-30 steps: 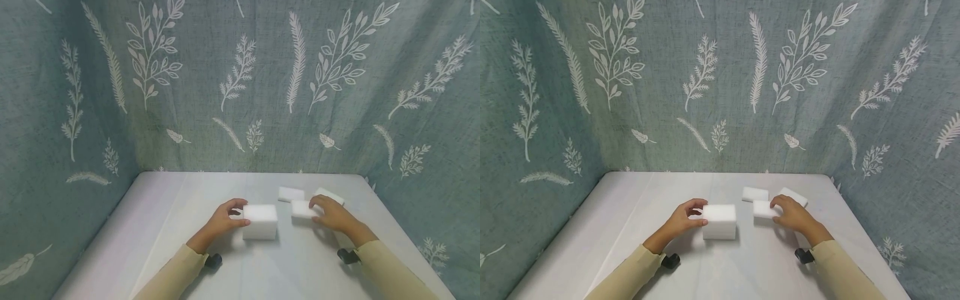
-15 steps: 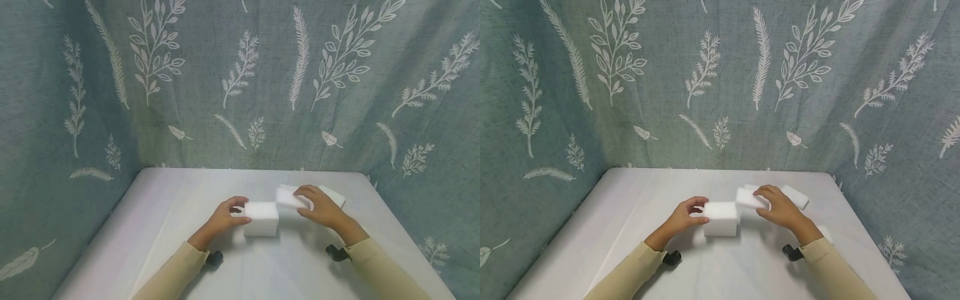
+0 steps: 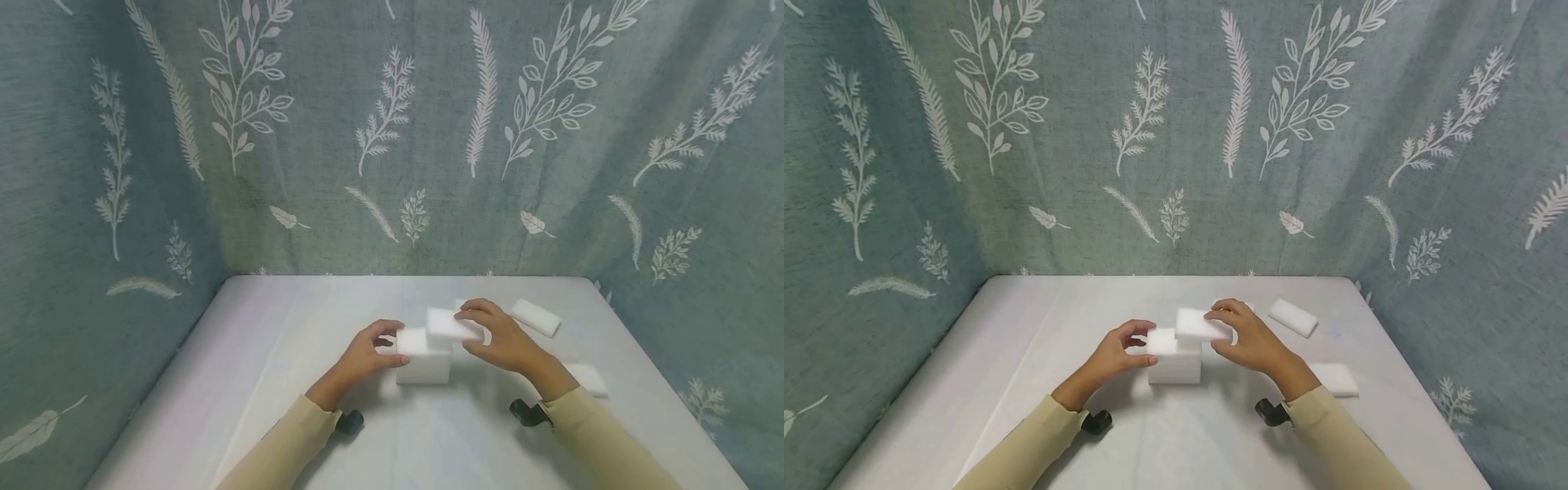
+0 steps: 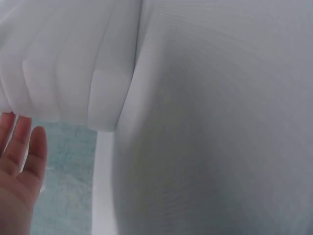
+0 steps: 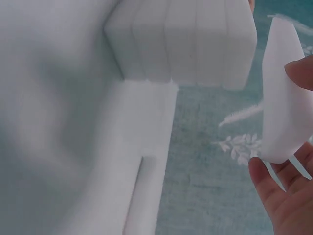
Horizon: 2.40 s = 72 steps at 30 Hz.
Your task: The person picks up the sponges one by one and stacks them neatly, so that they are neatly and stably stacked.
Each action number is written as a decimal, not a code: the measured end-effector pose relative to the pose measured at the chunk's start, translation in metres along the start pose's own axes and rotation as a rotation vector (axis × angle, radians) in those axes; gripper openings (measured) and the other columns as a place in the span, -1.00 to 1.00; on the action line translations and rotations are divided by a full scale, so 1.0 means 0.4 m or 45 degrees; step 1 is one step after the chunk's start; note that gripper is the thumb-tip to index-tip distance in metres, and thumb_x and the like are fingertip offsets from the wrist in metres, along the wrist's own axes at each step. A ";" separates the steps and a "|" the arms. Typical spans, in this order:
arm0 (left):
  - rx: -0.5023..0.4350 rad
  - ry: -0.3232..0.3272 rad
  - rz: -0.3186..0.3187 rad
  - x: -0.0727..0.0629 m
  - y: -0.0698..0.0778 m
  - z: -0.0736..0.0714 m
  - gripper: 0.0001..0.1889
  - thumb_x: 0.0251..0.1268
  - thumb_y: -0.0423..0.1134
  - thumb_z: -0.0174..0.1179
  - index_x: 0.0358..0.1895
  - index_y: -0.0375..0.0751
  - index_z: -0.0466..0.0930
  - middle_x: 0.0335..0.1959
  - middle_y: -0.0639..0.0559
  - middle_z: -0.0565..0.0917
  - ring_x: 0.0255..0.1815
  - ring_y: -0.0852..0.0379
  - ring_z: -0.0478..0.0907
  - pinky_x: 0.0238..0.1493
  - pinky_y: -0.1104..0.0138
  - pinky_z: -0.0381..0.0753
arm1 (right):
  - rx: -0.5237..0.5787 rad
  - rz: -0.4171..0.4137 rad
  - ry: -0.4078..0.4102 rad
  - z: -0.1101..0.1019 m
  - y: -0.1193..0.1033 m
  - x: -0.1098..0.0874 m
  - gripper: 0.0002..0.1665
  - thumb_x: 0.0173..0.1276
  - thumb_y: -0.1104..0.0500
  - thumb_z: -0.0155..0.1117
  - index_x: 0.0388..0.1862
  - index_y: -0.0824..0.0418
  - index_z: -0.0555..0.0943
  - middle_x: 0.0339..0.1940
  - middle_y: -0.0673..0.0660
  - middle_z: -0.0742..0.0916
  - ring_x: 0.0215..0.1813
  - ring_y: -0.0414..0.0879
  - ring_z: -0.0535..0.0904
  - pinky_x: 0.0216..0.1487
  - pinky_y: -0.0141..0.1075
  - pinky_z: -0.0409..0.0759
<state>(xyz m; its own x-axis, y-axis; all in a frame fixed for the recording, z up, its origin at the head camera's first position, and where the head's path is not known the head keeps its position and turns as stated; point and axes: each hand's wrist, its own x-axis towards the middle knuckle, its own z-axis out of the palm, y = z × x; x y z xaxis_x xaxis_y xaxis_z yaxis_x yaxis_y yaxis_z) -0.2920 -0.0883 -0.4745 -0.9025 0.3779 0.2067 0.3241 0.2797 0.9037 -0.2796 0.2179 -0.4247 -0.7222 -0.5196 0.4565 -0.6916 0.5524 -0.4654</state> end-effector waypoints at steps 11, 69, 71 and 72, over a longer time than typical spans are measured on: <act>0.001 0.026 0.024 0.007 0.003 -0.009 -0.35 -0.04 -0.13 0.54 0.19 -0.10 0.51 0.07 -0.01 0.55 0.11 -0.03 0.49 0.17 -0.02 0.46 | 0.042 -0.057 -0.019 0.033 -0.027 0.037 -0.52 0.23 0.17 0.41 0.16 0.14 0.60 0.22 0.10 0.52 0.29 0.02 0.40 0.22 0.01 0.43; 0.093 0.014 -0.030 -0.007 -0.012 -0.019 -0.38 0.00 -0.01 0.50 0.16 -0.14 0.54 0.09 0.08 0.58 0.12 0.03 0.51 0.13 0.13 0.51 | 0.045 -0.052 -0.115 0.090 -0.042 0.062 -0.57 0.22 0.13 0.41 0.09 0.12 0.64 0.19 0.05 0.54 0.24 -0.01 0.41 0.20 0.01 0.45; 0.095 0.010 -0.038 -0.005 -0.011 -0.021 -0.37 0.01 0.00 0.50 0.17 -0.12 0.54 0.09 0.08 0.57 0.12 0.04 0.51 0.14 0.13 0.51 | 0.039 -0.052 -0.117 0.090 -0.040 0.064 -0.56 0.22 0.13 0.41 0.09 0.12 0.64 0.19 0.05 0.54 0.25 -0.01 0.41 0.20 0.01 0.45; 0.095 0.010 -0.048 -0.004 -0.011 -0.021 -0.37 0.01 0.01 0.50 0.17 -0.11 0.54 0.09 0.09 0.57 0.11 0.04 0.51 0.14 0.14 0.51 | 0.036 -0.052 -0.119 0.090 -0.039 0.065 -0.56 0.22 0.12 0.42 0.09 0.12 0.64 0.19 0.05 0.54 0.25 -0.01 0.41 0.20 0.00 0.45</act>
<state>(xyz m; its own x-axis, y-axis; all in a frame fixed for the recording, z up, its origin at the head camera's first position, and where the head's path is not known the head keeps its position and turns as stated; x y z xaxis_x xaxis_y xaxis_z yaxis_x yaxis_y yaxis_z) -0.2943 -0.0976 -0.4756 -0.9165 0.3592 0.1761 0.3098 0.3590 0.8804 -0.2882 0.1723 -0.4327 -0.6902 -0.6005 0.4037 -0.7197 0.5116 -0.4694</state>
